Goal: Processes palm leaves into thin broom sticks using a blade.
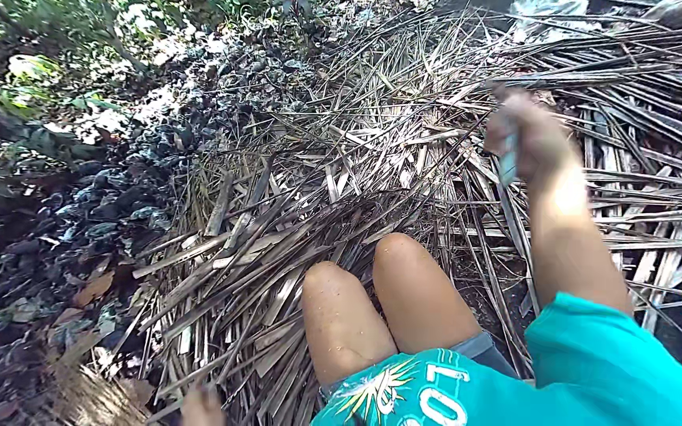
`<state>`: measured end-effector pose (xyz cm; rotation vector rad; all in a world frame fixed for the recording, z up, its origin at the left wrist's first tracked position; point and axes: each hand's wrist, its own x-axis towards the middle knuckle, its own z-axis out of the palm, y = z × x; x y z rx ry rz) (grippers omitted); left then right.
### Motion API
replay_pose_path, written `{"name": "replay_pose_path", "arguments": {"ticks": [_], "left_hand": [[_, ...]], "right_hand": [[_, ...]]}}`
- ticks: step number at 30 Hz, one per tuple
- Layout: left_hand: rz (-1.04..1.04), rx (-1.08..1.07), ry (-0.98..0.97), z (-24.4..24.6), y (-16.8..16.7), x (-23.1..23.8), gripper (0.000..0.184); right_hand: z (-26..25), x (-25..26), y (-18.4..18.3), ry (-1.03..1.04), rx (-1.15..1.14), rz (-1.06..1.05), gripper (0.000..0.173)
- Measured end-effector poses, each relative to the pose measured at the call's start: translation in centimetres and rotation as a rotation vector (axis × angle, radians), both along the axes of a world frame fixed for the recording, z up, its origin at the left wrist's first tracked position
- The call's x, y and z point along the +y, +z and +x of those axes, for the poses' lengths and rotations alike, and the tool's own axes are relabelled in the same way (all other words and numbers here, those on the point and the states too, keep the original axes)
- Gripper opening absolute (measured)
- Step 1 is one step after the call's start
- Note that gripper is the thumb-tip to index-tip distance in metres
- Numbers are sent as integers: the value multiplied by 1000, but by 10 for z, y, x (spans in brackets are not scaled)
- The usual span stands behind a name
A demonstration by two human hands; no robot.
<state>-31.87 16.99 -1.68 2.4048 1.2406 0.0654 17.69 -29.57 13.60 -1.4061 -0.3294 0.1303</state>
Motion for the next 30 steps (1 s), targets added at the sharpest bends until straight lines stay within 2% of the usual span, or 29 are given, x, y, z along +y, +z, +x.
{"name": "replay_pose_path", "arguments": {"ticks": [2,5,7,10,13,16,18,20,23,25,28,30], "left_hand": [[-231,-262,-98,75,9,-46,57],[-685,-527,-101,155,53,-114,52],[-916,-621,-147,181,78,-139,44],[-1019,-628,-255,197,102,-159,32],[-1026,-659,-316,199,112,-170,25],[-912,-701,-368,193,111,-178,23],[-754,-692,-423,189,107,-178,21],[-687,-677,-447,184,106,-174,22],[-655,-657,-470,172,104,-170,24],[-629,-658,-483,167,101,-170,24],[-538,-667,-446,168,96,-167,24],[-426,-682,-453,172,96,-166,25]], "right_hand": [[-42,43,-28,267,63,-114,49],[-96,85,-61,610,167,-126,54],[-122,99,-69,768,171,-78,59],[-145,114,-71,942,138,-37,68],[-160,123,-66,1078,164,-57,66],[-169,131,-69,1151,196,-23,49],[-171,133,-64,1051,196,-21,30],[-165,130,-53,876,103,-34,25],[-122,117,-38,568,-12,61,38],[-105,113,-30,496,-34,169,41],[-130,118,-37,617,78,73,49],[-160,129,-47,839,207,-31,49]]}}
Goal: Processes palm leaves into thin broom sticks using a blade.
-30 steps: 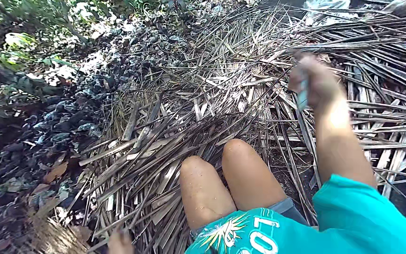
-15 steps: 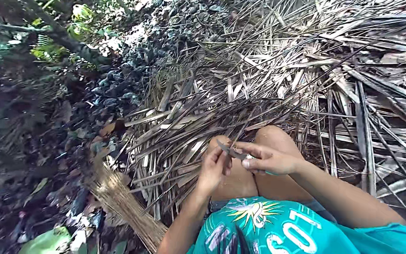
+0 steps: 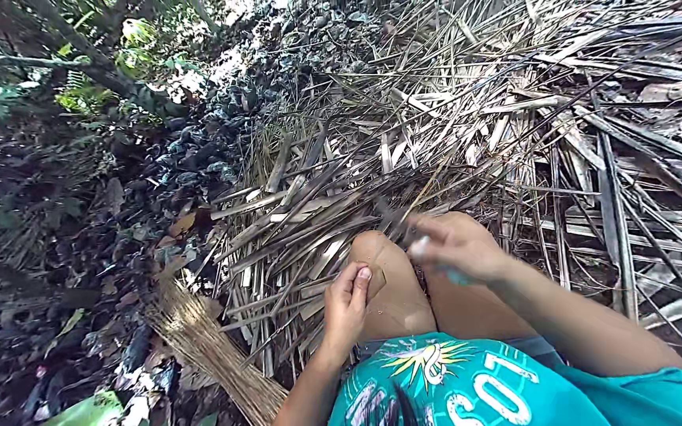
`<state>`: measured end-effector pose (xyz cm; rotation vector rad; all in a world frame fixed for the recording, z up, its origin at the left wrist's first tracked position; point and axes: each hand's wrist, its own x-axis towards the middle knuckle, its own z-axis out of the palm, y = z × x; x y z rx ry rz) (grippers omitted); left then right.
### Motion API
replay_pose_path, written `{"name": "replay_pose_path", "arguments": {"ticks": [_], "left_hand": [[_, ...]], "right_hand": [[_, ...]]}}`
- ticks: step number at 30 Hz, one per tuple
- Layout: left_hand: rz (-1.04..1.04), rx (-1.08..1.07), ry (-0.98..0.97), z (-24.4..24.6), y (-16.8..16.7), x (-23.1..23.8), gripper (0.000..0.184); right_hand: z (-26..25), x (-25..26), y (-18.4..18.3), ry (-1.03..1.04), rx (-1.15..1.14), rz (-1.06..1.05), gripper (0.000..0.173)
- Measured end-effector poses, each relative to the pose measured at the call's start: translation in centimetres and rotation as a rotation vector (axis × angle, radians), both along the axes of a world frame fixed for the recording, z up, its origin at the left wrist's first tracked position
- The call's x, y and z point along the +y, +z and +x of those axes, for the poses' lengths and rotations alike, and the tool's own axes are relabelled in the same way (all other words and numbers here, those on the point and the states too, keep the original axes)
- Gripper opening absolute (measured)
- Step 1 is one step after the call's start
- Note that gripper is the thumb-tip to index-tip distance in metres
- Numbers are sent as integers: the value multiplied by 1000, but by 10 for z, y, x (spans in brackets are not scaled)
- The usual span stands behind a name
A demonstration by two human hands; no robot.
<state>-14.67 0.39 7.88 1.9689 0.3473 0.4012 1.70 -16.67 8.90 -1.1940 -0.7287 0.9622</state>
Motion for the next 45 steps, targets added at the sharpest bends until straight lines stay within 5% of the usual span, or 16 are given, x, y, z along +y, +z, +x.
{"name": "replay_pose_path", "arguments": {"ticks": [2,5,13,17,24,28,31,33,40,42,45], "left_hand": [[150,-45,33,2,1,0,27],[346,-117,61,0,0,3,30],[501,-94,62,-35,-18,21,32],[87,135,0,-44,-15,29,27],[-840,361,-291,-22,7,34,21],[-1117,411,-441,-38,-17,62,20],[-1042,433,-395,-55,-31,70,20],[-845,445,-316,-54,-25,63,18],[-507,192,-166,-44,-15,38,27],[-355,122,-115,-54,-25,42,24],[-177,88,-57,-78,-48,54,25]], "right_hand": [[-13,11,-7,188,77,1,45],[2,9,4,175,0,7,42],[121,-48,34,-536,-196,196,38],[125,-59,41,-636,-128,269,35],[-20,15,-20,426,157,-63,47],[38,-4,5,160,27,55,45],[97,-20,23,-135,17,254,40],[93,-15,25,-198,44,256,42],[-26,28,-14,365,87,-118,46],[-1,17,2,198,26,-135,43],[61,-3,10,-140,-7,107,43]]}}
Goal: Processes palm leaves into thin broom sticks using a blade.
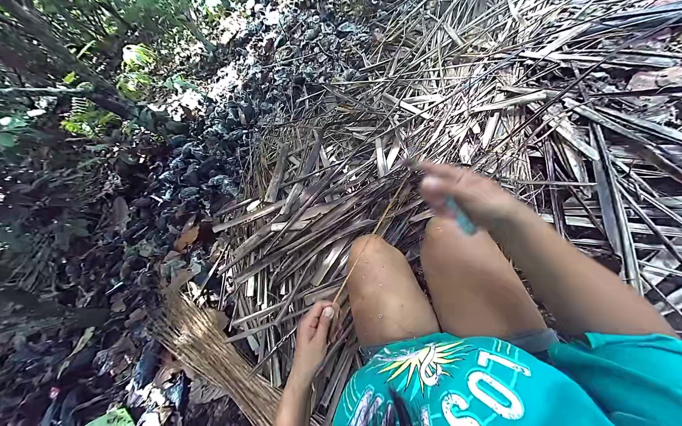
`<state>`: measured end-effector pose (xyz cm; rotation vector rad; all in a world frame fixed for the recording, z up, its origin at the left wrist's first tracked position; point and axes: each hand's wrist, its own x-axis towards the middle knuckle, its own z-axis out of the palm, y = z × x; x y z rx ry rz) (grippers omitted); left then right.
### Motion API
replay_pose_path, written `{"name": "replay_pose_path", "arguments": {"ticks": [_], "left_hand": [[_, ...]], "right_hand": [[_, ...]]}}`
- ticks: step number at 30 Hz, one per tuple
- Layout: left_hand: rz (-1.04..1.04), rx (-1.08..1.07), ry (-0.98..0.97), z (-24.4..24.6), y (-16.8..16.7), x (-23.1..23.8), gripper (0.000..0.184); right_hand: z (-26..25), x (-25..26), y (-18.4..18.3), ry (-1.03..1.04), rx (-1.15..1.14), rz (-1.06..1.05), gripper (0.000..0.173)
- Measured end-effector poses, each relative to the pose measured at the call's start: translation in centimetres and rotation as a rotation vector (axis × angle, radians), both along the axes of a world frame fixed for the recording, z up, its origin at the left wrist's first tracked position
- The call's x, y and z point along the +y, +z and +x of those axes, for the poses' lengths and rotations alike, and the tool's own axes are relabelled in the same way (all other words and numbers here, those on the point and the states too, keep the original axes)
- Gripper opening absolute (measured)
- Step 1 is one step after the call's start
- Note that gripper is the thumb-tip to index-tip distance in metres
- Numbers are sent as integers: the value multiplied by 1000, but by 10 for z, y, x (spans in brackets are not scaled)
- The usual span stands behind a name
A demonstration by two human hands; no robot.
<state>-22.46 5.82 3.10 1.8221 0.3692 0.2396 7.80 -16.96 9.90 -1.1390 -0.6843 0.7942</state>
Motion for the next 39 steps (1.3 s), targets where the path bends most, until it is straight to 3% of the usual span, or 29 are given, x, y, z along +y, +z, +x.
{"name": "replay_pose_path", "arguments": {"ticks": [3,10,16,19,21,23,25,27,31,33,36,39], "left_hand": [[66,20,-54,-5,-5,-4,30],[114,-178,-51,57,34,-46,26],[42,-263,-103,60,38,-55,24],[-166,-186,-200,47,34,-47,24],[-265,-113,-240,34,27,-39,23],[-282,-73,-246,23,20,-33,22],[-283,-61,-229,20,18,-31,22],[-300,-54,-205,24,19,-32,21],[-399,-69,-172,38,26,-34,19],[-431,-82,-202,37,26,-30,20],[-488,-90,-257,26,16,-20,20],[-514,-20,-280,7,-1,-13,21]], "right_hand": [[20,-6,5,-93,-21,120,41],[-67,15,-26,250,64,-33,44],[-84,7,-28,435,-16,22,43],[-46,-3,-11,208,-142,18,42],[-1,-10,-1,9,-148,140,39],[39,-20,14,-195,-156,263,39],[50,-22,21,-245,-155,314,40],[20,-12,10,-117,-105,238,43],[-78,16,-30,512,39,-71,47],[-81,21,-34,595,70,-57,42],[-41,10,-19,386,4,-12,43],[8,-2,-10,152,0,228,44]]}}
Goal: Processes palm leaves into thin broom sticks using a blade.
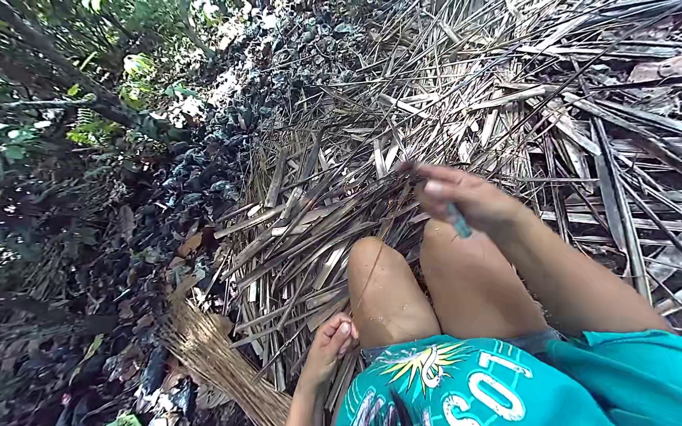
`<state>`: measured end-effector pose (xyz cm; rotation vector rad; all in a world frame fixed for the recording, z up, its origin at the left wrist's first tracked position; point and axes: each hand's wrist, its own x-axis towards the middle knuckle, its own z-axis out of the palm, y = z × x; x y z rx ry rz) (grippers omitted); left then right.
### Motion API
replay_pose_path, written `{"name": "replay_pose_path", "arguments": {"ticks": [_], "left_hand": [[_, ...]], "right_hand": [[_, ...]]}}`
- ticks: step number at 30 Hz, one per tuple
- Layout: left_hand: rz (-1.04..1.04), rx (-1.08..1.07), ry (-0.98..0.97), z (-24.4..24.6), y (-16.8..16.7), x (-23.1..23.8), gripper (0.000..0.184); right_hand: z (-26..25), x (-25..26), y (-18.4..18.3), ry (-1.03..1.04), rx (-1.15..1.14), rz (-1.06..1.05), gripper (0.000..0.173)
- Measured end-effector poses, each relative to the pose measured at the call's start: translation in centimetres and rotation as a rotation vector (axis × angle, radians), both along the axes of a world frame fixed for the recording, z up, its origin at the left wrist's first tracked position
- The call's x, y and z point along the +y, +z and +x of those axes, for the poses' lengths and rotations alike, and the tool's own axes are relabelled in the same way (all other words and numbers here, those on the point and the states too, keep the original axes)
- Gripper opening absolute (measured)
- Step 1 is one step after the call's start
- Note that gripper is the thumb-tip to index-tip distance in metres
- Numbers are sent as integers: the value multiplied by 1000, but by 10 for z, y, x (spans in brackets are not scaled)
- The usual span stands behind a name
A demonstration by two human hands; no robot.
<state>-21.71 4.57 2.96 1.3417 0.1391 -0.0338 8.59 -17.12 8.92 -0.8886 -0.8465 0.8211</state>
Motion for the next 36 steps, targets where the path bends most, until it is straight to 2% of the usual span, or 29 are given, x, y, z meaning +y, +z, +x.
{"name": "replay_pose_path", "arguments": {"ticks": [2,4,7,9,11,13,15,18,22,25,36], "left_hand": [[67,20,-12,-3,-4,-1,23],[226,-26,0,5,1,-7,28],[458,-174,89,35,20,-22,30],[524,-234,141,54,33,-33,27],[459,-243,158,65,40,-43,24],[282,-200,152,69,44,-50,21],[116,-139,127,69,47,-51,19],[41,-116,33,59,42,-42,21],[138,-85,18,35,36,-27,21],[190,-74,27,17,33,-17,21],[198,112,-3,-65,17,48,21]], "right_hand": [[12,-7,4,-71,4,69,42],[6,-7,2,-68,16,60,41],[-19,-4,-7,-11,55,1,41],[-34,-1,-15,62,77,-18,40],[-50,-2,-18,116,51,-68,39],[-72,-3,-21,217,-12,-145,43],[-84,-1,-25,324,-46,-137,40],[-56,-10,-15,166,-77,-142,42],[4,-19,0,-50,-63,82,37],[31,-26,8,-148,-80,161,34],[81,-43,17,-342,-95,129,32]]}}
